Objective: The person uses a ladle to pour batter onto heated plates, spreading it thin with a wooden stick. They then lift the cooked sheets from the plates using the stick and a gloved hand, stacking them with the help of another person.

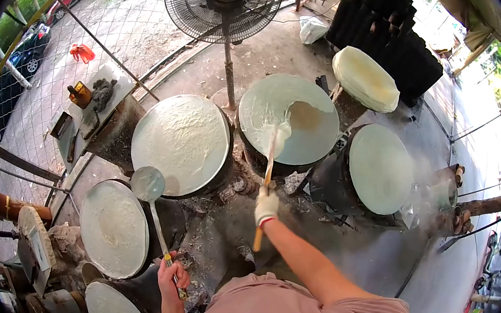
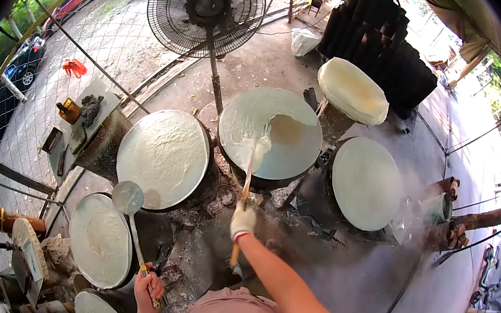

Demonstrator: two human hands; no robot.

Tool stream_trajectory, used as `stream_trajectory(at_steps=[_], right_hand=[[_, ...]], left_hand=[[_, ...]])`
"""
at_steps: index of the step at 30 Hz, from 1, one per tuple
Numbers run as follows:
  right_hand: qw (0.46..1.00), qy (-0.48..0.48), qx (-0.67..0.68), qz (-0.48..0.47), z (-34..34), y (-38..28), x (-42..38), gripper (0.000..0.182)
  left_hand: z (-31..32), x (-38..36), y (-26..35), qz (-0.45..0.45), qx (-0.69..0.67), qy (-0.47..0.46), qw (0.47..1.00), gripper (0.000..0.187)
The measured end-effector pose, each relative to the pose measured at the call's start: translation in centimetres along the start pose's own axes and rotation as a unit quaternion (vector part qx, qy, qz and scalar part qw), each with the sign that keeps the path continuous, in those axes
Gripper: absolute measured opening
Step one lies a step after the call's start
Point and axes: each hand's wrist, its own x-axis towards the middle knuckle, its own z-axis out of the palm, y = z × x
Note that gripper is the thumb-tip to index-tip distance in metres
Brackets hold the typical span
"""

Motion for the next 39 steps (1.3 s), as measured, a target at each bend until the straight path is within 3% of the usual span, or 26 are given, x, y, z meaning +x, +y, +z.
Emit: stream_trajectory(at_steps=[2,4,6,7,9,11,14,16,18,20,22,24,25,26,28,32,34,35,38,39], right_hand=[[0.998,0.018,-0.062,0.023,0.8,-4.3,-5.0,0.042],[0.997,-0.016,-0.008,-0.07,2.4,-3.8,-3.5,0.044],[0.989,-0.021,-0.13,-0.061,-0.2,-4.5,-1.5,0.046],[0.995,-0.041,-0.089,0.008,-1.7,-4.7,-0.8,0.047],[0.997,0.016,0.041,0.068,-2.5,-2.3,1.0,0.04],[0.963,0.048,0.219,0.147,-3.7,-5.2,-0.8,0.03],[0.965,0.009,0.251,0.074,-4.4,-6.0,-2.5,0.029],[0.979,-0.039,0.196,0.046,-5.5,-1.4,-1.0,0.029],[0.999,-0.049,0.016,-0.015,-8.0,3.0,2.7,0.032],[0.994,-0.032,0.096,0.048,-11.2,-0.8,2.6,0.037],[0.981,-0.062,0.178,0.054,-12.8,-3.1,2.7,0.037],[0.986,-0.159,0.05,-0.027,-14.1,0.2,3.8,0.036],[0.973,-0.229,-0.028,-0.006,-16.9,-2.1,1.5,0.033],[0.98,-0.196,-0.004,-0.042,-16.4,5.1,5.5,0.035],[0.99,-0.134,0.037,0.016,-20.6,1.7,5.8,0.038],[0.986,-0.155,-0.044,-0.034,-25.4,-3.3,11.6,0.044],[0.951,-0.187,-0.16,-0.186,-26.0,-0.1,12.6,0.037],[0.948,-0.236,-0.158,-0.142,-27.2,1.0,12.1,0.04],[0.953,-0.148,-0.203,-0.169,-28.9,-1.6,14.4,0.044],[0.965,-0.146,-0.158,-0.152,-28.3,-2.7,16.5,0.045]], left_hand=[[-0.7,-0.4,0.1,-0.015,-0.02,0.02,0.999,0.027],[-0.7,-0.3,0.3,-0.024,-0.022,0.019,0.999,0.026],[-1.0,-0.3,0.4,-0.033,-0.021,0.018,0.999,0.026],[-1.2,-0.3,0.3,-0.029,-0.027,-0.003,0.999,0.024],[-1.1,-0.3,0.0,-0.024,-0.037,-0.025,0.999,0.023],[-0.8,-0.2,-0.2,-0.028,-0.036,-0.041,0.998,0.021],[0.3,0.1,-1.0,-0.046,-0.055,-0.039,0.997,0.02],[1.0,0.2,-1.5,-0.05,-0.057,-0.051,0.996,0.018],[2.1,0.0,-2.3,-0.054,-0.054,-0.066,0.995,0.018],[3.5,-0.2,-3.0,-0.05,-0.045,-0.072,0.995,0.018],[4.8,-0.2,-4.1,-0.034,-0.027,-0.064,0.997,0.018],[6.4,-0.1,-5.4,-0.031,-0.037,-0.066,0.997,0.018],[7.3,0.0,-6.2,-0.028,-0.051,-0.066,0.996,0.018],[8.2,0.0,-6.9,-0.028,-0.049,-0.066,0.996,0.018],[10.3,0.2,-8.3,-0.033,-0.091,-0.096,0.991,0.017],[16.1,0.3,-11.3,-0.045,-0.098,-0.109,0.988,0.018],[18.4,0.7,-12.3,-0.065,-0.133,-0.12,0.982,0.019],[19.4,0.7,-12.9,-0.063,-0.129,-0.121,0.982,0.019],[22.2,1.1,-14.6,-0.066,-0.121,-0.124,0.983,0.021],[23.0,1.0,-15.0,-0.07,-0.109,-0.131,0.983,0.021]])
